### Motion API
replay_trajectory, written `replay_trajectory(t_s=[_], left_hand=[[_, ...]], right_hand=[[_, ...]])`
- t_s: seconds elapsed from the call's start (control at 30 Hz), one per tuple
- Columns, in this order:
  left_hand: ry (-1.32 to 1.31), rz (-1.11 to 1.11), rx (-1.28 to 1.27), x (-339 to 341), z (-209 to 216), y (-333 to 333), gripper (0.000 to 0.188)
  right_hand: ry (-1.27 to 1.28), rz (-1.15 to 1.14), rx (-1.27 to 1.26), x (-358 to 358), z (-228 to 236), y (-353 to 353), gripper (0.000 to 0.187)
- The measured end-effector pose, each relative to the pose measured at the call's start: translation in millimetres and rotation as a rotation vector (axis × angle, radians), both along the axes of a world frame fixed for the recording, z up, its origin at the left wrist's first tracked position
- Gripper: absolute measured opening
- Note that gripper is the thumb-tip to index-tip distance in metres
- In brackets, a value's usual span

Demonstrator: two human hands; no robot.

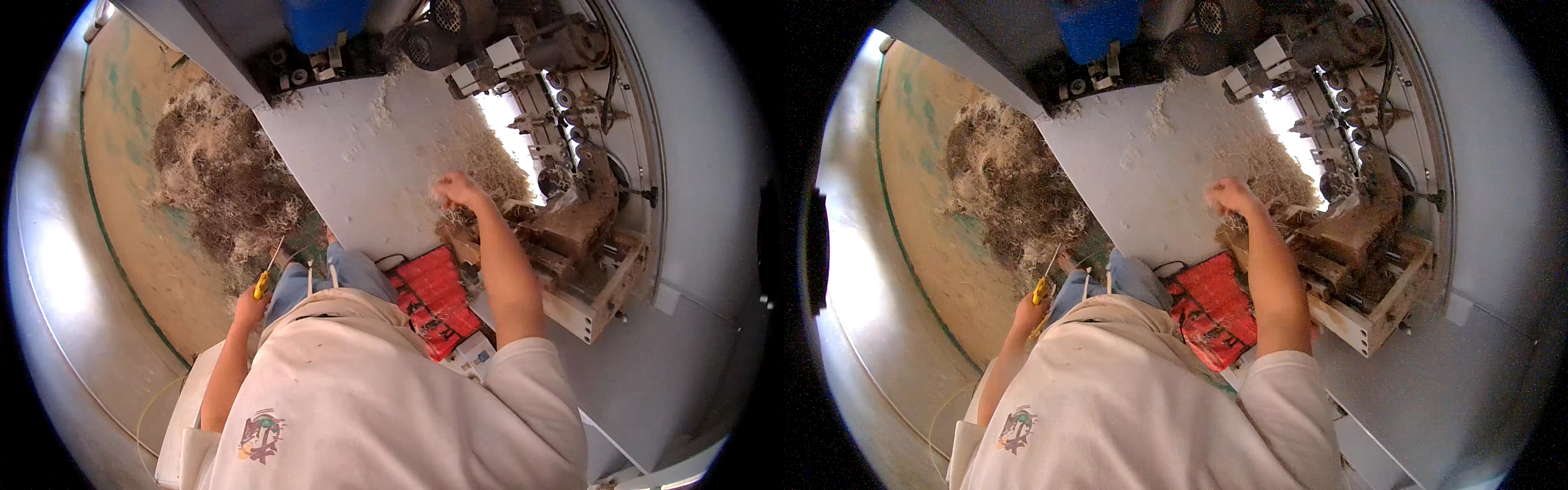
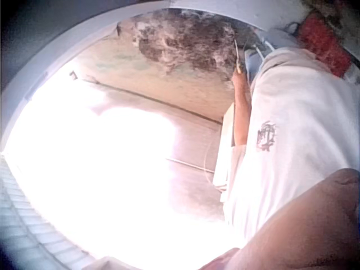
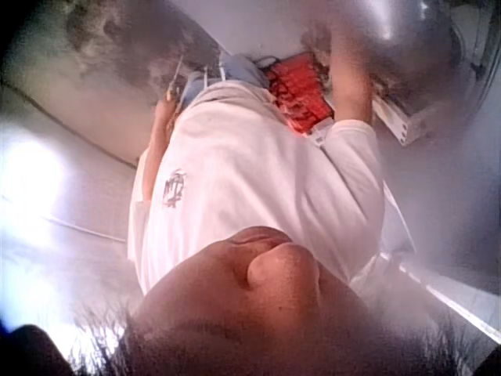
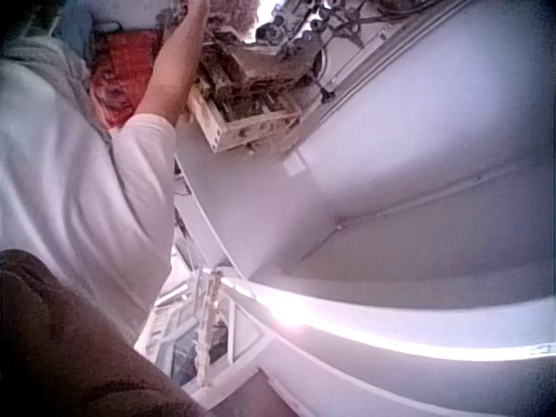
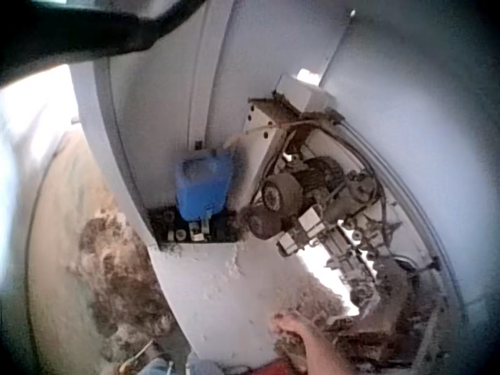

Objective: The person uses pliers to cut or pull a material inside the machine, then uses an air nozzle to blow dust and debris away from the internal components.

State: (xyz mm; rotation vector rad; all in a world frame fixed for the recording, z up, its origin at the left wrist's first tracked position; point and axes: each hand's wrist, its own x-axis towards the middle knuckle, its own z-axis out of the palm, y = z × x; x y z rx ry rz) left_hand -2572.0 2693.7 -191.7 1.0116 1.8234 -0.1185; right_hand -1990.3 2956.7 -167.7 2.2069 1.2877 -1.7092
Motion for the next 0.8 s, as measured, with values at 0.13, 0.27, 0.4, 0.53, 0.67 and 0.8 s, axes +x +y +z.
replay_trajectory(t_s=[0.13, 0.27, 0.4, 0.53, 0.67, 0.8], left_hand=[[-0.045, 0.067, 0.015, 1, 14, 25, 0.031], [0.005, 0.065, -0.022, -3, 8, 10, 0.03], [-0.046, 0.068, -0.121, -6, -4, -14, 0.031], [-0.027, 0.019, -0.026, -13, -29, -30, 0.032], [-0.057, 0.075, -0.089, 2, -15, -19, 0.033], [-0.015, 0.0, -0.071, 10, 0, -6, 0.032]], right_hand=[[-0.249, -0.576, 0.28, 68, -23, -14, 0.08], [-0.221, -1.48, 0.666, 150, 41, 14, 0.081], [-0.218, -1.651, 0.766, 127, 83, 35, 0.08], [-0.36, -1.623, 0.782, 140, 70, 39, 0.073], [-0.535, -1.201, 0.843, 132, 53, 24, 0.065], [-0.714, -1.39, 0.798, 129, 46, 34, 0.06]])
